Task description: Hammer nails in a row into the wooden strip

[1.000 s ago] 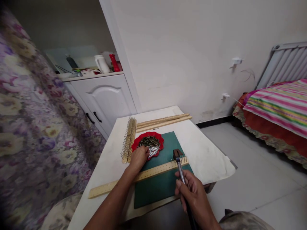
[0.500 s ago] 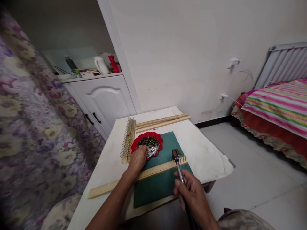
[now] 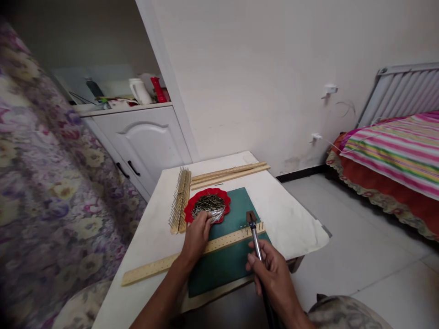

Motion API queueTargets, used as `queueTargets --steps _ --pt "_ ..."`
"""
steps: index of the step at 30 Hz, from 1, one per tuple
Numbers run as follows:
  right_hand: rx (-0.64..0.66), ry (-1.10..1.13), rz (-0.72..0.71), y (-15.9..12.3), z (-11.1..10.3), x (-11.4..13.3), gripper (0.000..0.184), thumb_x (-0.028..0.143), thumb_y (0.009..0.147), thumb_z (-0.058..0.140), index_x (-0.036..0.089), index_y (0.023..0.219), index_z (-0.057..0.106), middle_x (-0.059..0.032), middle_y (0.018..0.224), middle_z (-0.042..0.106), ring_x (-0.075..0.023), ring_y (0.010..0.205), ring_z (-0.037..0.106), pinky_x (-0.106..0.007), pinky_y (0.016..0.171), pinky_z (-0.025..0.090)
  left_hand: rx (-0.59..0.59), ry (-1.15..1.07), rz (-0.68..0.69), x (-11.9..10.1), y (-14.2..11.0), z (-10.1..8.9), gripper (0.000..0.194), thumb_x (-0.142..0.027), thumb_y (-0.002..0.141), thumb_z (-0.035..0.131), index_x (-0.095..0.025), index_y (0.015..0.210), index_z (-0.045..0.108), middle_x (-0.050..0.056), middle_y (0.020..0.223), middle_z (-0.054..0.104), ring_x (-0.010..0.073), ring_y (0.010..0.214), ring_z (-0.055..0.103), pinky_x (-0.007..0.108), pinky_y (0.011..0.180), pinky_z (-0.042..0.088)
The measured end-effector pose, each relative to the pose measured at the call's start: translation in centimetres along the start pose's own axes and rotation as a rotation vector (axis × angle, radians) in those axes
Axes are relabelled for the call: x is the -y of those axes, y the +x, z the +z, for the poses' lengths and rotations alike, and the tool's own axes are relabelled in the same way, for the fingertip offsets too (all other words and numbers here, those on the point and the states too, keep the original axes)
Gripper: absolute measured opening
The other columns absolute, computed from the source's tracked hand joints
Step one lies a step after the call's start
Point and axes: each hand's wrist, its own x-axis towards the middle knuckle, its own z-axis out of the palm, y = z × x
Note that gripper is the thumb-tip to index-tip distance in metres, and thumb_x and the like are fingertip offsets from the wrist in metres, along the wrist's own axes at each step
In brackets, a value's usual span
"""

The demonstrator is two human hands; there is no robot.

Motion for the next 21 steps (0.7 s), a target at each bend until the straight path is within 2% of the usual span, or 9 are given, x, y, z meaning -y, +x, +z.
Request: queueTargets --steps 3,5,9,11,13,16,18,21 --pt "-0.051 0.003 -0.013 0.2 0.1 0.0 0.031 0.041 0.077 0.062 0.021 0.098 0.051 0.0038 0.067 0.06 -0.0024 0.029 0.036 -0.017 0.03 0.022 0.124 -0.272 0.137 -3.1 -2.3 0.0 0.017 -0.024 0.089 0.035 -0.02 0.082 0.05 0.002 0.079 0.054 0.0133 0.073 0.051 0.023 0.068 0.038" --pt "-0.078 0.007 -0.02 0.2 0.2 0.1 0.029 0.039 0.077 0.062 0.022 0.098 0.052 0.0051 0.065 0.058 -0.0022 0.03 0.036 -0.016 0.03 0.024 0.246 -0.397 0.235 -5.0 -4.0 0.3 0.014 -0.022 0.088 0.038 -0.019 0.083 0.051 0.002 0.081 0.055 0.0122 0.073 0.05 0.022 0.067 0.038" --pt "-0.087 0.008 -0.024 0.1 0.4 0.5 0.026 0.037 0.079 0.061 0.022 0.098 0.051 0.008 0.062 0.052 -0.0012 0.031 0.034 -0.014 0.031 0.025 0.246 -0.519 0.262 -6.2 -6.0 1.3 0.014 -0.019 0.086 0.04 -0.018 0.081 0.052 0.003 0.079 0.054 0.0123 0.073 0.049 0.023 0.067 0.037" --pt "-0.088 0.013 -0.032 -0.1 0.4 0.6 0.026 0.036 0.078 0.062 0.022 0.098 0.051 0.0081 0.062 0.052 -0.0014 0.032 0.035 -0.014 0.031 0.025 0.231 -0.628 0.171 -6.2 -6.3 1.8 0.011 -0.021 0.084 0.045 -0.018 0.08 0.054 0.002 0.077 0.054 0.0119 0.071 0.049 0.023 0.065 0.037" --pt "-0.104 0.021 -0.037 -0.2 0.3 0.6 0.026 0.036 0.078 0.062 0.022 0.098 0.051 0.0079 0.062 0.053 -0.0017 0.032 0.036 -0.014 0.032 0.026 0.237 -0.846 -0.007 -6.2 -6.5 2.4 0.008 -0.025 0.079 0.054 -0.018 0.084 0.055 0.001 0.072 0.055 0.0115 0.066 0.05 0.022 0.062 0.039" --pt "-0.138 0.04 -0.043 -0.1 0.1 0.5 0.026 0.036 0.077 0.062 0.022 0.097 0.051 0.0074 0.063 0.055 -0.0023 0.031 0.037 -0.015 0.032 0.026 0.233 -1.215 -0.271 -6.7 -6.6 3.2 0.022 -0.028 0.07 0.065 -0.017 0.086 0.054 -0.001 0.068 0.059 0.012 0.063 0.055 0.023 0.06 0.043" --pt "-0.143 0.061 -0.042 0.0 0.0 0.5 0.028 0.037 0.077 0.063 0.022 0.096 0.051 0.0068 0.063 0.057 -0.0029 0.03 0.037 -0.016 0.031 0.026 0.197 -1.33 -0.354 -7.2 -6.5 3.6 0.021 -0.028 0.068 0.067 -0.015 0.081 0.056 0.0 0.065 0.061 0.0124 0.062 0.056 0.024 0.062 0.044" --pt "-0.117 0.081 -0.039 0.1 0.1 0.6 0.03 0.037 0.076 0.064 0.02 0.097 0.051 0.0058 0.062 0.057 -0.0037 0.031 0.037 -0.016 0.031 0.025 0.133 -1.395 -0.387 -7.8 -6.4 4.2 0.017 -0.027 0.068 0.067 -0.013 0.074 0.06 0.002 0.063 0.063 0.0118 0.06 0.056 0.025 0.062 0.044"
